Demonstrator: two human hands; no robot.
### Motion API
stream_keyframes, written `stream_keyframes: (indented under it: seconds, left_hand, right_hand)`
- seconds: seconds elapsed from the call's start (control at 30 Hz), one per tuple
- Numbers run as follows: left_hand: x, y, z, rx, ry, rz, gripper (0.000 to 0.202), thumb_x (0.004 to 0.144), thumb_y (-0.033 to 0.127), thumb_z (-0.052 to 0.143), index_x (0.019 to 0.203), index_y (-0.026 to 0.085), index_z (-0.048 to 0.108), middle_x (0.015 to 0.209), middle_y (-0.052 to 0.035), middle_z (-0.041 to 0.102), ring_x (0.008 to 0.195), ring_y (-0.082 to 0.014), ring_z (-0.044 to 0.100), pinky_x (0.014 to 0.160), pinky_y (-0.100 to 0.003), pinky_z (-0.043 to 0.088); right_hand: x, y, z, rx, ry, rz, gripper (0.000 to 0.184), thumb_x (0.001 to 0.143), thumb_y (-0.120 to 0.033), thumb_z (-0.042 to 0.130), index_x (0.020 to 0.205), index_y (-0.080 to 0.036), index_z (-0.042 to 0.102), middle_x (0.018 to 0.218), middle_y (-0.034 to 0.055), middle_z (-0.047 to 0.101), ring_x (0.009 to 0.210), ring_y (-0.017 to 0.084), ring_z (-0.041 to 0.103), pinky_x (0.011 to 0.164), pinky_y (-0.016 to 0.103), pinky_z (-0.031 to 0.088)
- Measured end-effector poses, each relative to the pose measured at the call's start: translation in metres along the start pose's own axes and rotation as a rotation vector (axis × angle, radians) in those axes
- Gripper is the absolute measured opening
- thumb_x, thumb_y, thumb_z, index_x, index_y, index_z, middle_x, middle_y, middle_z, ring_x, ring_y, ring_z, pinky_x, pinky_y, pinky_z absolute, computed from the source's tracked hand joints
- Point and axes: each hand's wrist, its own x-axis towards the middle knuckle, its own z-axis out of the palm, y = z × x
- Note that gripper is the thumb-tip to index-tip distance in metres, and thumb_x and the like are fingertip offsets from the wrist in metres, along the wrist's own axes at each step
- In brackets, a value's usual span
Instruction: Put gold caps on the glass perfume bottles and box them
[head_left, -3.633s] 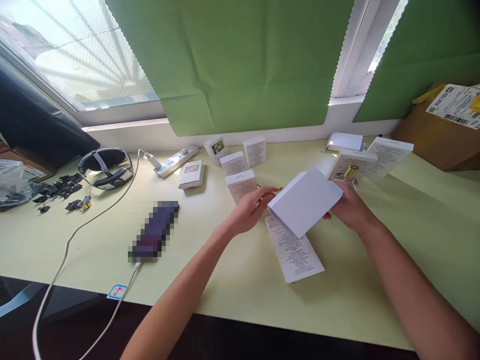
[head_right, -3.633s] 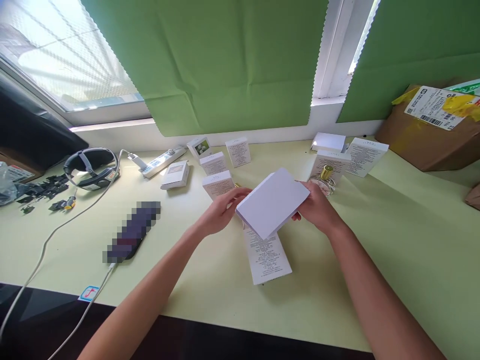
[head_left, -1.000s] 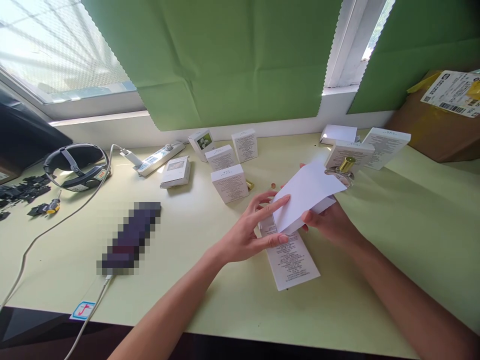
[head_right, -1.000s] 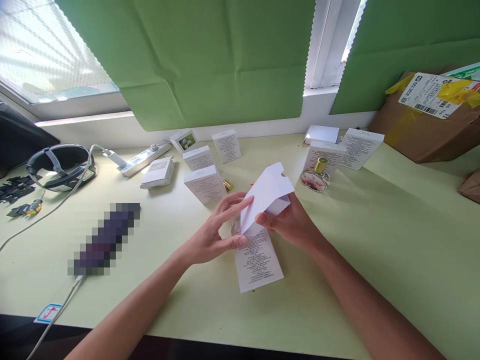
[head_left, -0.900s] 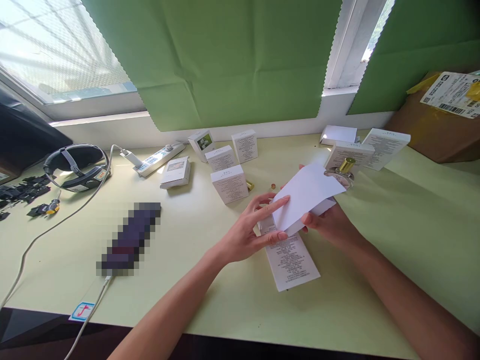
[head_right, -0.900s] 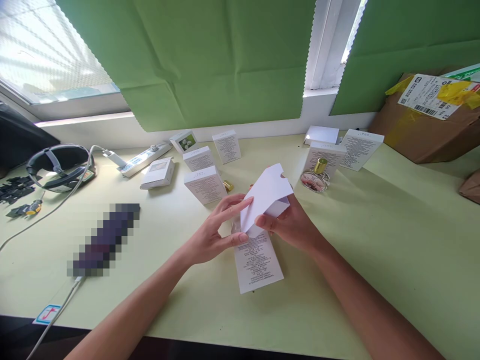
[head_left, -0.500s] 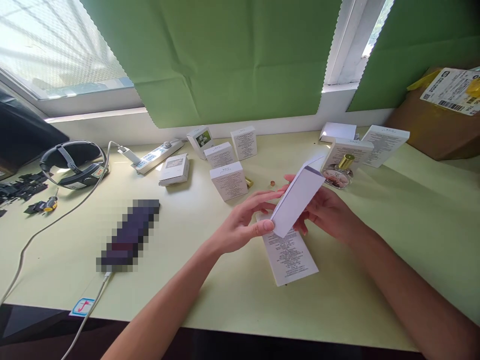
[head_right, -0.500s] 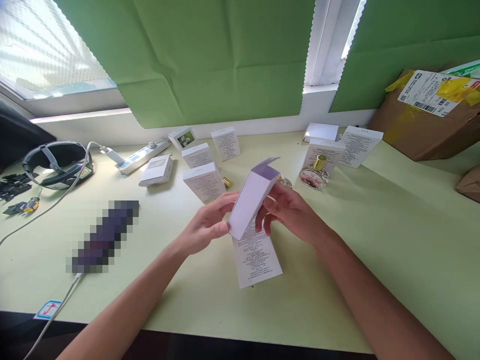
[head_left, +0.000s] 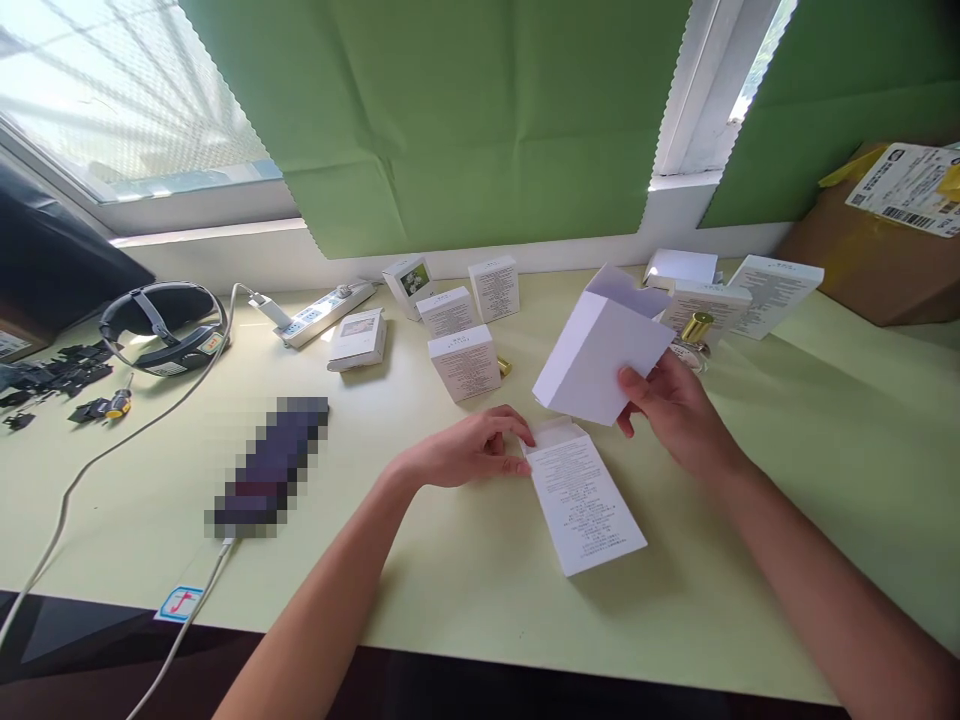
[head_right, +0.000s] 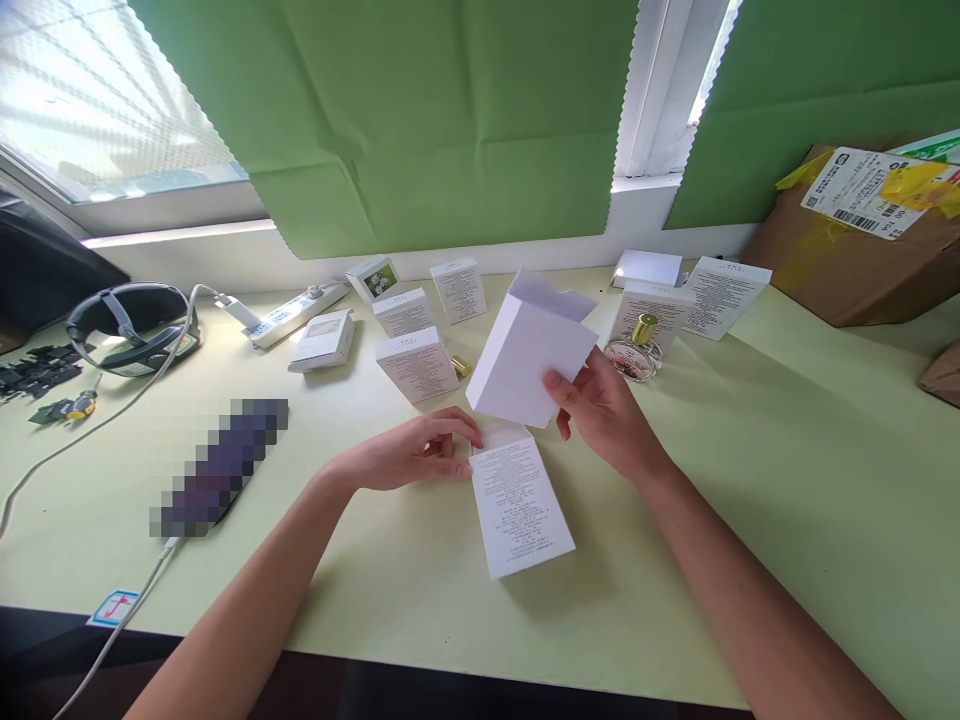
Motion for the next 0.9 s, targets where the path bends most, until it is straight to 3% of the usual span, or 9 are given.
stream_keyframes:
  seconds: [0.13,0.27,0.33,0.5,0.57,0.7,0.8,0.83,0.9]
  left_hand:
    - [0.002,0.002,0.002,-0.084,-0.03,-0.068,0.033,0.091,0.051,0.053,0.1,0.022,0.066,0.084,-0.0029,0.064,0.07,-0.0125,0.056,0.059,-0.025,0.043]
    - [0.002,0.007,0.005,-0.137,-0.1,-0.109,0.039,0.084,0.054,0.062,0.107,0.023,0.065,0.076,-0.0008,0.063,0.064,-0.0119,0.058,0.056,-0.024,0.043]
    - [0.001,0.009,0.007,-0.147,-0.139,-0.122,0.039,0.081,0.054,0.067,0.102,0.022,0.065,0.073,0.0001,0.063,0.06,-0.0113,0.059,0.054,-0.023,0.042]
    - [0.002,0.012,0.012,-0.236,-0.217,-0.113,0.035,0.091,0.053,0.053,0.095,0.019,0.061,0.072,-0.0023,0.067,0.064,-0.0142,0.065,0.054,-0.024,0.047]
    - [0.002,0.014,0.013,-0.186,-0.14,-0.046,0.032,0.094,0.049,0.05,0.096,0.019,0.061,0.077,-0.0032,0.068,0.069,-0.0142,0.065,0.061,-0.026,0.051]
    - [0.004,0.016,0.014,-0.033,0.194,0.157,0.023,0.096,0.038,0.047,0.095,0.019,0.061,0.104,-0.0064,0.064,0.088,-0.0152,0.061,0.077,-0.032,0.053]
    - [0.006,0.015,0.017,0.049,0.408,0.279,0.014,0.091,0.032,0.055,0.089,0.019,0.059,0.102,-0.0055,0.06,0.09,-0.0162,0.059,0.076,-0.032,0.054]
    - [0.007,0.014,0.018,0.061,0.467,0.317,0.012,0.089,0.031,0.06,0.092,0.02,0.058,0.101,-0.005,0.059,0.09,-0.0162,0.058,0.078,-0.033,0.054]
    - [0.008,0.013,0.021,0.031,0.56,0.401,0.028,0.085,0.026,0.066,0.109,0.023,0.054,0.105,-0.0041,0.058,0.091,-0.0154,0.058,0.083,-0.035,0.055]
  right_hand:
    - [-0.004,0.006,0.007,-0.077,-0.023,-0.005,0.032,0.087,-0.048,0.063,0.113,-0.029,0.055,0.095,0.0023,0.059,0.074,0.016,0.057,0.047,0.026,0.052]
    - [-0.005,0.009,0.011,-0.065,-0.087,0.01,0.037,0.089,-0.048,0.059,0.12,-0.031,0.05,0.11,0.0054,0.058,0.088,0.021,0.06,0.05,0.029,0.057]
    - [-0.006,0.008,0.012,-0.05,-0.131,0.033,0.04,0.091,-0.049,0.056,0.126,-0.032,0.045,0.12,0.006,0.055,0.096,0.022,0.06,0.052,0.031,0.059]
    - [-0.007,0.004,0.013,-0.052,-0.208,0.058,0.047,0.094,-0.051,0.051,0.136,-0.037,0.037,0.125,0.0049,0.051,0.098,0.02,0.057,0.058,0.031,0.059]
    - [-0.007,0.004,0.012,-0.056,-0.22,0.049,0.044,0.094,-0.051,0.05,0.134,-0.036,0.039,0.122,0.0044,0.053,0.092,0.018,0.057,0.061,0.031,0.056]
    - [-0.005,0.004,0.011,-0.073,-0.183,-0.014,0.035,0.095,-0.05,0.05,0.125,-0.034,0.046,0.107,0.0033,0.057,0.082,0.017,0.054,0.066,0.032,0.05]
    - [-0.006,0.002,0.012,-0.103,-0.127,-0.067,0.031,0.095,-0.049,0.049,0.124,-0.037,0.047,0.101,0.003,0.056,0.084,0.019,0.054,0.068,0.035,0.05]
    - [-0.007,0.001,0.012,-0.115,-0.102,-0.082,0.033,0.095,-0.05,0.049,0.126,-0.038,0.046,0.102,0.0034,0.056,0.085,0.02,0.055,0.069,0.035,0.049]
    - [-0.01,-0.002,0.012,-0.135,-0.041,-0.114,0.04,0.095,-0.05,0.049,0.133,-0.041,0.041,0.103,0.0042,0.058,0.085,0.021,0.056,0.067,0.037,0.049]
